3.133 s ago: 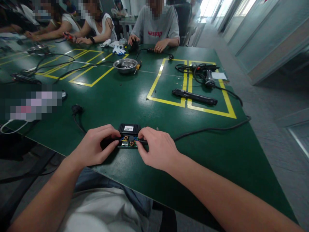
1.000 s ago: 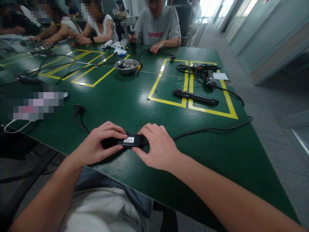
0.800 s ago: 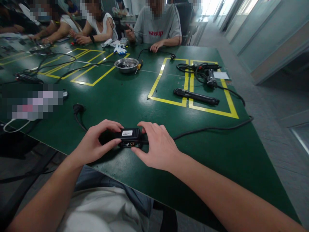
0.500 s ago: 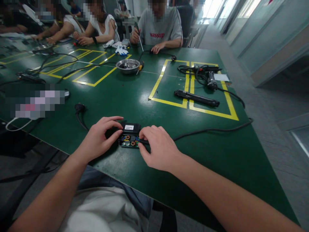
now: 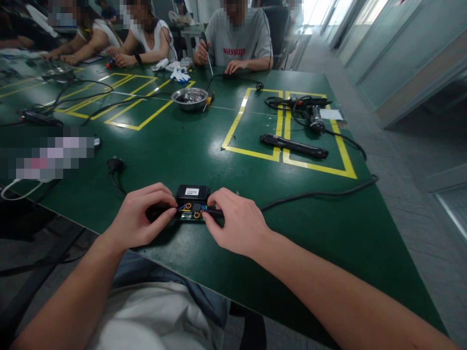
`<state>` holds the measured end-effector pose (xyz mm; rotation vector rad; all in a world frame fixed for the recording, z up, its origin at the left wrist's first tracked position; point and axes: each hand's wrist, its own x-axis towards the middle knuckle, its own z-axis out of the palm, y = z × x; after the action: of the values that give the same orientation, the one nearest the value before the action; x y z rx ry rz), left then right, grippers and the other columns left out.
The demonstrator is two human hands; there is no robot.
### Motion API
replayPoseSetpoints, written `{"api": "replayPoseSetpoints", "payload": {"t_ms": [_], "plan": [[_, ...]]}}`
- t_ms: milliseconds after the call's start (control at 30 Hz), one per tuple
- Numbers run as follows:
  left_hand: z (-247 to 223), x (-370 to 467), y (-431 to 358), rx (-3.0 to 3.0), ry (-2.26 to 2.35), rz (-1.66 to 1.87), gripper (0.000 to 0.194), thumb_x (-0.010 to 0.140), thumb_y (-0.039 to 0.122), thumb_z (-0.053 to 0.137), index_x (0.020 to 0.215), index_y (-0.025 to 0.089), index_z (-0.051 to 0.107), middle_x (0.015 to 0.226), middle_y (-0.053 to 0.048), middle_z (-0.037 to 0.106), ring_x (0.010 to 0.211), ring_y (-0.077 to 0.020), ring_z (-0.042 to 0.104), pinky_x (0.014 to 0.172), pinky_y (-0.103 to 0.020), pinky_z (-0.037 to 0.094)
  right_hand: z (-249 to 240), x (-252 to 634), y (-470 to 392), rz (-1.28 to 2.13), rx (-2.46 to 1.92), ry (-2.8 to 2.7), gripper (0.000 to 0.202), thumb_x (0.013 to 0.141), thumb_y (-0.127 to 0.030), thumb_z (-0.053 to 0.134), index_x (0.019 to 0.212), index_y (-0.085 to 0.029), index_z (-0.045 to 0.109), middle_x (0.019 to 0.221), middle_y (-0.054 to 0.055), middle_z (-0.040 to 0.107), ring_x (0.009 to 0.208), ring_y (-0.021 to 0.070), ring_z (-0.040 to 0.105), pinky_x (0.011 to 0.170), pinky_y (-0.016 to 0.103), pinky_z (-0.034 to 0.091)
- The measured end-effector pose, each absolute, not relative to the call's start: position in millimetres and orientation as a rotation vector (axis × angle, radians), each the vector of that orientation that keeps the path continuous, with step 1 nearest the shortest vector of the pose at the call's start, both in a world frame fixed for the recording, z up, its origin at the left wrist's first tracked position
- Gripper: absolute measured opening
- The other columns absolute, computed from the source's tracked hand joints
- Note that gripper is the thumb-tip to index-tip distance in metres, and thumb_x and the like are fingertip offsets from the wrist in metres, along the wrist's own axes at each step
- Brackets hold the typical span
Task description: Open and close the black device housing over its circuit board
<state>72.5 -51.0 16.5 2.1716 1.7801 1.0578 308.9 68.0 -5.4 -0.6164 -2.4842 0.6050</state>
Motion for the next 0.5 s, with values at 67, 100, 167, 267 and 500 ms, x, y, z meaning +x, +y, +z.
{"api": "replayPoseSetpoints", "payload": {"t_ms": [67, 100, 167, 267, 500], "plan": [[17.0, 72.4, -51.0, 2.179, 1.773, 1.093, 0.013, 0.098, 0.021, 0.064, 0.089, 0.018, 0.073, 0.088, -0.005, 0.072, 0.075, -0.0169, 0.067, 0.068, -0.029, 0.051, -4.3, 309.6, 68.3, 0.616, -0.583, -2.446, 0.003, 0.098, -0.025, 0.063, 0.100, -0.023, 0.063, 0.090, 0.003, 0.069, 0.076, 0.0199, 0.065, 0.069, 0.034, 0.048], [17.1, 72.3, -51.0, 2.183, 1.771, 1.112, 0.012, 0.098, 0.021, 0.065, 0.090, 0.018, 0.074, 0.088, -0.005, 0.072, 0.075, -0.0167, 0.067, 0.067, -0.028, 0.051, -3.7, 309.9, 68.6, 0.620, -0.562, -2.431, 0.003, 0.099, -0.024, 0.060, 0.099, -0.023, 0.063, 0.089, 0.004, 0.068, 0.075, 0.0196, 0.065, 0.069, 0.033, 0.048], [17.1, 71.9, -50.8, 2.182, 1.767, 1.145, 0.012, 0.098, 0.021, 0.065, 0.090, 0.018, 0.074, 0.088, -0.004, 0.072, 0.075, -0.0164, 0.067, 0.067, -0.028, 0.050, -2.6, 310.5, 69.5, 0.625, -0.528, -2.410, 0.009, 0.101, -0.021, 0.055, 0.096, -0.023, 0.061, 0.087, 0.004, 0.068, 0.073, 0.0187, 0.063, 0.067, 0.033, 0.046], [16.0, 70.6, -49.9, 2.168, 1.752, 1.106, 0.012, 0.098, 0.020, 0.064, 0.089, 0.019, 0.072, 0.087, -0.004, 0.071, 0.074, -0.0166, 0.067, 0.066, -0.028, 0.050, -2.2, 310.5, 70.9, 0.618, -0.527, -2.422, 0.013, 0.100, -0.017, 0.052, 0.091, -0.023, 0.059, 0.084, 0.003, 0.066, 0.071, 0.0180, 0.061, 0.065, 0.032, 0.044], [14.6, 70.1, -48.1, 2.166, 1.792, 0.925, 0.009, 0.094, 0.020, 0.063, 0.086, 0.020, 0.066, 0.086, -0.004, 0.069, 0.076, -0.0193, 0.065, 0.068, -0.031, 0.050, -3.5, 309.0, 71.4, 0.590, -0.596, -2.514, 0.011, 0.097, -0.016, 0.055, 0.090, -0.024, 0.056, 0.084, 0.003, 0.066, 0.073, 0.0199, 0.061, 0.068, 0.033, 0.042]]}}
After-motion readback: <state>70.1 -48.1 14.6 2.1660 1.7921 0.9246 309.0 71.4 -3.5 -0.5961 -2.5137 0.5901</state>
